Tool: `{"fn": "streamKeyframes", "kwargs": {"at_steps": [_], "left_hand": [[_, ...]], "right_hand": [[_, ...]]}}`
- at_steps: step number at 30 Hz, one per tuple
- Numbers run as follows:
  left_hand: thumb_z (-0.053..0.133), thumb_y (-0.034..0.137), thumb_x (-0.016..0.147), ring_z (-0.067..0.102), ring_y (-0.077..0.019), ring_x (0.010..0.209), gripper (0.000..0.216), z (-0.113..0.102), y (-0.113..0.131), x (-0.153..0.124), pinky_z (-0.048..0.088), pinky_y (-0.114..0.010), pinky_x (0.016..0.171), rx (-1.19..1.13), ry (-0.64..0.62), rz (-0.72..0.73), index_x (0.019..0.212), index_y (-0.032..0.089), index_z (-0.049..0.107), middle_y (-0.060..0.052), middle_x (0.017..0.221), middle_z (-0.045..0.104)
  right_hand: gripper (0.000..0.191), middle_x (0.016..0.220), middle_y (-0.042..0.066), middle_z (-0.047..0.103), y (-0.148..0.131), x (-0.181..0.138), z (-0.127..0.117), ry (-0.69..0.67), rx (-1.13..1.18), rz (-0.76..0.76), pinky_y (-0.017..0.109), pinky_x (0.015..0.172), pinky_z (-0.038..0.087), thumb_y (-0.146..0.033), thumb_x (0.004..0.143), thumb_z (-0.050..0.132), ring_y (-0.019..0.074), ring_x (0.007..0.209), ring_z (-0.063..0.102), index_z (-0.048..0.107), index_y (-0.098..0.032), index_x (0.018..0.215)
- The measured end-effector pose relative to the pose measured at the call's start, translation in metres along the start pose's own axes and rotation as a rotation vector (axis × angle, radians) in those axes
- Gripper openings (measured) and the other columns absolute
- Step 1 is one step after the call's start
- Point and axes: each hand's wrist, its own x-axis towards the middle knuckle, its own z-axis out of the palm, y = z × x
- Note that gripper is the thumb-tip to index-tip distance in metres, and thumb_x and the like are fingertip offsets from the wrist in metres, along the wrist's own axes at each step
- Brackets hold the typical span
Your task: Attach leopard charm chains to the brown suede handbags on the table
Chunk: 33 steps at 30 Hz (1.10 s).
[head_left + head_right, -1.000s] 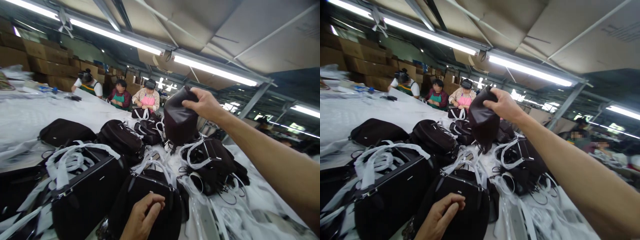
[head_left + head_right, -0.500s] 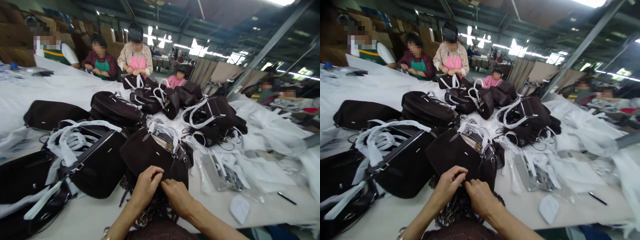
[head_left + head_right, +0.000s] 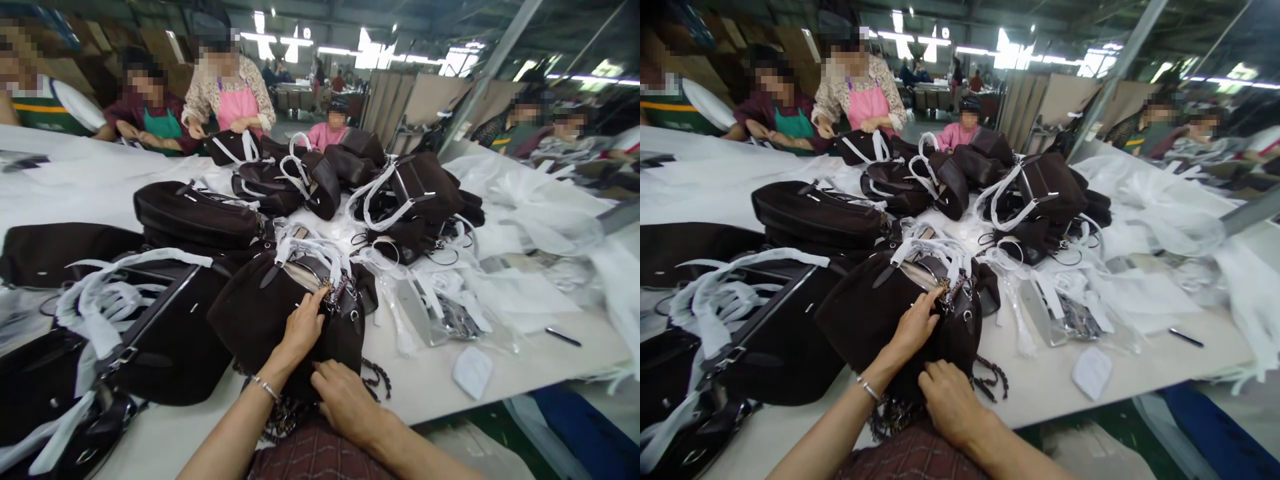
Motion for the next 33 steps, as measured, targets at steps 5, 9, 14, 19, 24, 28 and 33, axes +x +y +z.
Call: {"fn": "streamKeyframes", "kwargs": {"at_steps": [5,9,14,19,24,28,33], "left_hand": [[0.055,0.016,0.089,0.062,-0.0195,0.098,0.067,0.0,0.01,0.006,0.051,-0.028,0.078,0.077,0.036,0.079,0.148,0.033,0.028,-0.005,0.119,0.056],[0.061,0.019,0.087,0.058,-0.0224,0.102,0.052,-0.004,0.013,0.015,0.051,-0.034,0.085,0.244,0.078,0.13,0.136,0.03,0.046,-0.006,0.112,0.056],[0.063,0.018,0.085,0.039,-0.0309,0.137,0.017,-0.014,0.012,0.022,0.027,-0.05,0.117,0.39,0.212,0.329,0.101,0.021,0.062,-0.01,0.135,0.053],[0.049,0.017,0.094,0.062,-0.0198,0.094,0.018,-0.014,0.007,0.018,0.04,-0.042,0.104,0.373,0.079,0.273,0.108,0.02,0.059,-0.005,0.094,0.068],[0.066,0.019,0.083,0.053,-0.0253,0.116,0.031,-0.009,0.005,0.02,0.042,-0.042,0.098,0.31,0.083,0.252,0.113,0.023,0.06,-0.008,0.121,0.061],[0.054,0.018,0.09,0.06,-0.0211,0.103,0.008,-0.006,0.007,0.026,0.037,-0.042,0.106,0.262,0.031,0.332,0.091,0.021,0.061,-0.004,0.098,0.067],[0.046,0.012,0.09,0.06,-0.0209,0.094,0.034,-0.008,0.023,0.021,0.043,-0.039,0.1,0.386,0.042,0.424,0.121,0.023,0.056,-0.004,0.095,0.065]], "right_hand": [[0.042,0.128,0.012,0.064,0.016,-0.01,-0.003,0.046,0.251,-0.046,0.043,0.102,0.047,-0.03,0.081,0.072,0.0294,0.117,0.057,0.061,-0.016,0.119],[0.03,0.109,0.006,0.073,0.034,-0.009,-0.021,0.179,0.602,0.077,0.034,0.094,0.051,-0.036,0.086,0.065,0.0222,0.103,0.067,0.067,-0.021,0.112],[0.022,0.08,0.003,0.074,0.064,0.014,-0.047,0.332,0.679,0.363,0.027,0.062,0.052,-0.032,0.093,0.049,0.0167,0.063,0.07,0.064,-0.019,0.104],[0.029,0.082,0.005,0.075,0.076,0.048,-0.068,0.346,0.22,0.448,0.03,0.072,0.048,-0.036,0.087,0.063,0.0236,0.083,0.072,0.063,-0.021,0.112],[0.034,0.086,0.003,0.075,0.078,0.055,-0.074,0.31,0.268,0.4,0.026,0.07,0.048,-0.031,0.087,0.059,0.0194,0.08,0.071,0.065,-0.028,0.12],[0.035,0.065,-0.003,0.068,0.089,0.035,-0.064,0.351,0.731,0.327,0.022,0.049,0.043,-0.033,0.087,0.055,0.0116,0.048,0.057,0.067,-0.027,0.12],[0.036,0.06,-0.002,0.062,0.113,0.025,-0.054,0.572,0.98,0.556,0.02,0.039,0.039,-0.043,0.087,0.05,0.01,0.042,0.049,0.07,-0.018,0.102]]}}
